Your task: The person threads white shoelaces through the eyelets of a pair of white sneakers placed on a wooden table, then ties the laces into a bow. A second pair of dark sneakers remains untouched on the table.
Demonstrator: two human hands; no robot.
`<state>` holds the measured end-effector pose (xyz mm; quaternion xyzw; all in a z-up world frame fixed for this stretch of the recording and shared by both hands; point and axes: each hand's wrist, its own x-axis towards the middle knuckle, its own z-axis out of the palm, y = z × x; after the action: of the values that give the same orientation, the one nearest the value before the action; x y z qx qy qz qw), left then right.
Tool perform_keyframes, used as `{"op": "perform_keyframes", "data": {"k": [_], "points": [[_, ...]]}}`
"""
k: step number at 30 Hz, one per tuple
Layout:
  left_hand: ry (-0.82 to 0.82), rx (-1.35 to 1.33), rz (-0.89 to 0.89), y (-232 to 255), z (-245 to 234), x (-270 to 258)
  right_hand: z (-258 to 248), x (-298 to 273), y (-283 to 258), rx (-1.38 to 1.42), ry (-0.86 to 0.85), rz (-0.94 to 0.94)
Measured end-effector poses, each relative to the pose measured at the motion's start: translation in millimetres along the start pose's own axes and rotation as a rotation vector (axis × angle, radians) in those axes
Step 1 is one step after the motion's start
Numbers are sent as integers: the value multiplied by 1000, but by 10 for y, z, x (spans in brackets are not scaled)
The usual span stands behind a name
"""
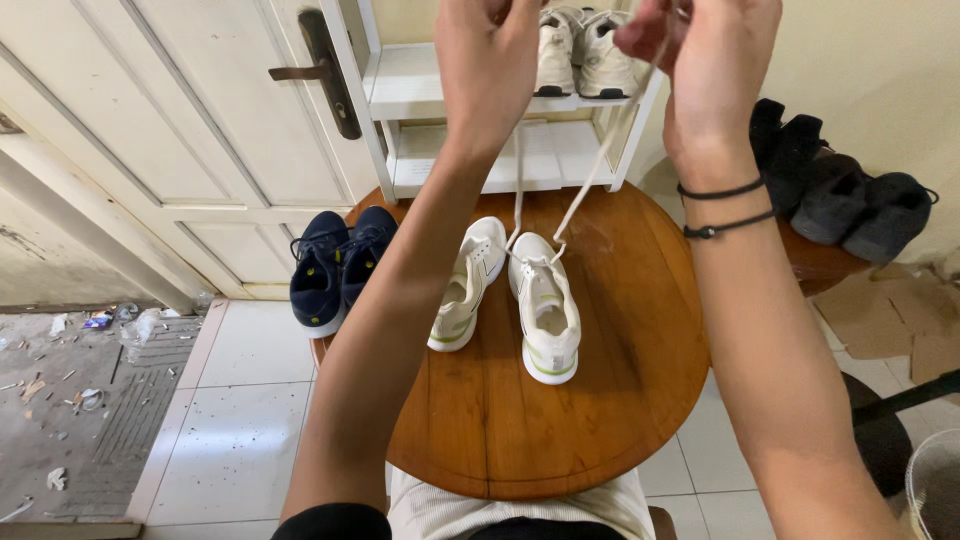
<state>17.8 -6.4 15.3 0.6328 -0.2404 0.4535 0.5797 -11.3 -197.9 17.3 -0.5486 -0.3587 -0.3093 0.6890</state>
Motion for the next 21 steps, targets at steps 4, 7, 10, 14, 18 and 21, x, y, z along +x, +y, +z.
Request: {"op": "perform_keyframes", "data": {"k": [4,7,10,14,18,21], "points": [[-116,-331,-172,-356,-252,-315,-153,-292,177,164,44,223],[-220,-7,-382,-689,-421,-614,-166,-459,371,1,112,295],[-325,87,-560,-1012,-509,-980,-204,-646,591,-117,139,402],[-353,202,-294,-1335,-457,-1487,-261,-947,949,-223,100,573],[-503,488,-605,-1501,-280,-1918,-291,-1253,1318,-358,12,662],[-588,585,-662,-1594,-183,-2107,-357,-1343,1472,-458,-56,675]]}}
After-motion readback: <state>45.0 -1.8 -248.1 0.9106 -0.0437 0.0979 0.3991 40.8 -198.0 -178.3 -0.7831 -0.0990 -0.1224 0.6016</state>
